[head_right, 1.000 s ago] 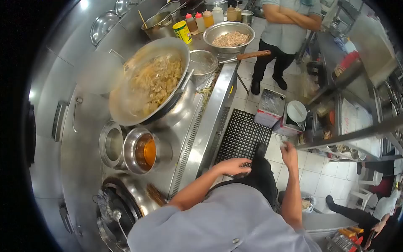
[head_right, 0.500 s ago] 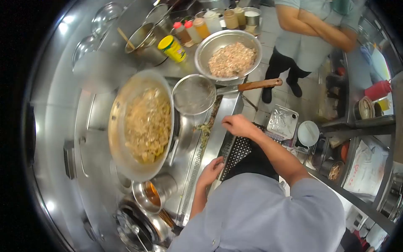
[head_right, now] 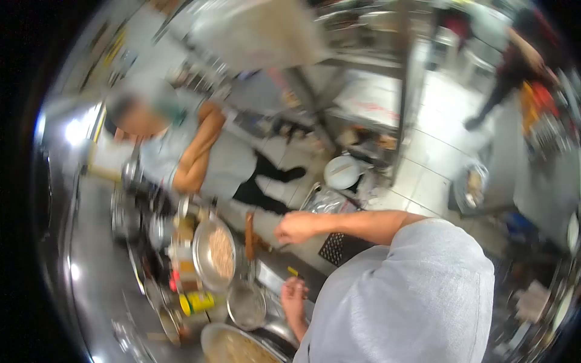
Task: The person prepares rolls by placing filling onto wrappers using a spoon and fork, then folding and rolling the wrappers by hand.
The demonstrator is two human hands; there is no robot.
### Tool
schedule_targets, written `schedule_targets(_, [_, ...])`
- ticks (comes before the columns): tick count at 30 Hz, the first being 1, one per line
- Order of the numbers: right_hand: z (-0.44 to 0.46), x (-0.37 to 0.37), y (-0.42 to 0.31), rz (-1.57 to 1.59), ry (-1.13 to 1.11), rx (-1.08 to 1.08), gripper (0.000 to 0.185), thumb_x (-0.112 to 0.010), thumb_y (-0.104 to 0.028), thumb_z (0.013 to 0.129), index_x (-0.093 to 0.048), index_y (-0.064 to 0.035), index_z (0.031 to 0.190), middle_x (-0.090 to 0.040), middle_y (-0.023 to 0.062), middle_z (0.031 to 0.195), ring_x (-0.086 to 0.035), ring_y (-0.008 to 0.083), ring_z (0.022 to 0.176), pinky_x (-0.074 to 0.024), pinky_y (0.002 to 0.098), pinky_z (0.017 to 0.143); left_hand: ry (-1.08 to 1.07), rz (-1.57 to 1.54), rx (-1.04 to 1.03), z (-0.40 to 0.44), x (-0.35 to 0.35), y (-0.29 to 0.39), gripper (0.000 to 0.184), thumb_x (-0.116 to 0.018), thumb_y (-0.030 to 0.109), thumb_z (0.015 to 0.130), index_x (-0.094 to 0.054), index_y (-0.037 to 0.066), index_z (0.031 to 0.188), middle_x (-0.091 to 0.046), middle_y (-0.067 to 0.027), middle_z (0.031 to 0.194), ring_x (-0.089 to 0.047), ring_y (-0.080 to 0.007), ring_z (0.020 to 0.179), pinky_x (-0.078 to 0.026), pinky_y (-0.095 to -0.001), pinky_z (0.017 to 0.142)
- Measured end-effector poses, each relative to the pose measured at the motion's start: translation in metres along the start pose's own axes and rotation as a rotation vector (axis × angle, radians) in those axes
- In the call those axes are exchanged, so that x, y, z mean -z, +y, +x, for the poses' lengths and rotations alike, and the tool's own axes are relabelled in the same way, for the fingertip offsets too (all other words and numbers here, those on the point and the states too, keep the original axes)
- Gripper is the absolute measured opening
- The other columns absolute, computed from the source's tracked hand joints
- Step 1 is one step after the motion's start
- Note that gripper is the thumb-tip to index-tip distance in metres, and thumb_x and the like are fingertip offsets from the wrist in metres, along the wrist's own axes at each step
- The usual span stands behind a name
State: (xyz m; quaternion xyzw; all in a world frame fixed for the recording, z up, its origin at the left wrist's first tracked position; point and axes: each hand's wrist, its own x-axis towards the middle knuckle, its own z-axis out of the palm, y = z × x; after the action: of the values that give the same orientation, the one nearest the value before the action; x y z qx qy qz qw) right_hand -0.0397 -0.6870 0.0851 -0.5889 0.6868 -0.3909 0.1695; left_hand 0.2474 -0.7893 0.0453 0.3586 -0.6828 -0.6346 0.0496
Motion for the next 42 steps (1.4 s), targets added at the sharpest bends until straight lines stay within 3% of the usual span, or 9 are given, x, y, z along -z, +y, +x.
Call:
schedule_targets(5, [-0.228, 0.135, -0.063, -0.254, 0.762, -0.277, 0.019, -0.062, -0.022, 0.095, -0.067, -0.0049, 0.099, -0.069, 0.0169, 0.088, -0.067, 0.0372, 0.081, -0.0527, 0.0456, 0.068, -0.452, 0.351, -0.582, 0.066, -0.088, 0.134, 0.043, -0.062, 0.012, 0.099, -0.048, -0.001, 0.138, -0.060, -0.0140, 0.130, -0.060, -0.0228, 0.115, -0.049, -0.0336, 0.099])
schedule_targets(7, [-0.330, 0.137, -0.113, -0.237, 1.102, -0.339, 0.016, -0.064, -0.020, 0.093, -0.068, -0.0051, 0.099, -0.069, 0.0171, 0.085, -0.067, 0.0356, 0.078, -0.0528, 0.0432, 0.067, -0.641, 0.445, -0.545, 0.062, -0.157, 0.169, 0.042, -0.061, 0.012, 0.099, -0.050, -0.002, 0.137, -0.058, -0.0158, 0.133, -0.056, -0.0246, 0.123, -0.041, -0.0359, 0.109])
schedule_targets(13, [-0.519, 0.069, -0.207, -0.054, 1.498, -0.683, 0.018, -0.064, -0.021, 0.096, -0.071, -0.0055, 0.102, -0.072, 0.0086, 0.079, -0.067, 0.0206, 0.070, -0.0522, 0.0340, 0.067, -1.013, 0.895, -0.667, -0.016, -0.297, 0.102, 0.041, -0.066, 0.020, 0.096, -0.058, 0.001, 0.131, -0.067, -0.0155, 0.121, -0.061, -0.0237, 0.114, -0.047, -0.0364, 0.099])
schedule_targets(19, [-0.692, -0.020, -0.270, -0.550, 1.930, -1.074, 0.022, -0.066, -0.028, 0.090, -0.073, -0.0076, 0.090, -0.072, 0.0153, 0.081, -0.070, 0.0347, 0.076, -0.0554, 0.0429, 0.068, -1.455, 1.434, -0.428, -0.084, -0.359, 0.016, 0.048, -0.063, 0.031, 0.097, -0.059, -0.001, 0.131, -0.066, -0.0181, 0.125, -0.062, -0.0241, 0.114, -0.047, -0.0361, 0.098])
schedule_targets(22, [-0.803, -0.065, -0.324, -0.898, 1.967, -1.513, 0.023, -0.066, -0.030, 0.090, -0.069, -0.0072, 0.085, -0.070, 0.0150, 0.082, -0.069, 0.0363, 0.077, -0.0553, 0.0459, 0.069, -1.398, 1.450, -0.372, -0.176, -0.406, 0.033, 0.049, -0.063, 0.032, 0.097, -0.059, -0.002, 0.131, -0.066, -0.0191, 0.127, -0.062, -0.0252, 0.114, -0.047, -0.0370, 0.098])
schedule_targets(25, [-0.921, -0.114, -0.407, -1.131, 1.993, -1.826, 0.023, -0.063, -0.026, 0.090, -0.067, -0.0056, 0.082, -0.069, 0.0175, 0.082, -0.067, 0.0399, 0.081, -0.0532, 0.0506, 0.071, -1.498, 1.511, -0.727, -0.173, -0.486, -0.012, 0.050, -0.065, 0.036, 0.094, -0.061, 0.001, 0.130, -0.066, -0.0259, 0.123, -0.066, -0.0337, 0.113, -0.051, -0.0412, 0.094])
schedule_targets(30, [-1.141, -0.160, -0.516, -0.890, 1.843, -2.354, 0.022, -0.059, -0.017, 0.089, -0.072, -0.0047, 0.101, -0.071, 0.0213, 0.098, -0.068, 0.0399, 0.094, -0.0527, 0.0493, 0.082, -1.538, 1.538, -1.005, -0.314, -0.638, -0.049, 0.048, -0.063, 0.035, 0.095, -0.060, 0.002, 0.130, -0.065, -0.0287, 0.123, -0.063, -0.0419, 0.115, -0.050, -0.0457, 0.095])
schedule_targets(35, [-1.265, -0.152, -0.480, -0.621, 1.627, -2.180, 0.023, -0.064, -0.020, 0.084, -0.075, -0.0073, 0.100, -0.073, 0.0171, 0.097, -0.069, 0.0352, 0.094, -0.0536, 0.0459, 0.082, -1.865, 0.996, -0.823, -0.496, -0.701, -0.065, 0.042, -0.062, 0.025, 0.098, -0.057, 0.002, 0.133, -0.064, -0.0261, 0.125, -0.064, -0.0378, 0.115, -0.051, -0.0423, 0.094])
schedule_targets(42, [-1.279, -0.120, -0.433, -0.456, 1.903, -2.035, 0.026, -0.074, -0.028, 0.081, -0.073, -0.0047, 0.093, -0.073, 0.0170, 0.091, -0.070, 0.0354, 0.089, -0.0538, 0.0437, 0.079, -1.852, 1.500, -0.863, -0.505, -0.698, -0.078, 0.042, -0.065, 0.030, 0.096, -0.061, 0.007, 0.130, -0.068, -0.0207, 0.121, -0.067, -0.0341, 0.111, -0.053, -0.0416, 0.090])
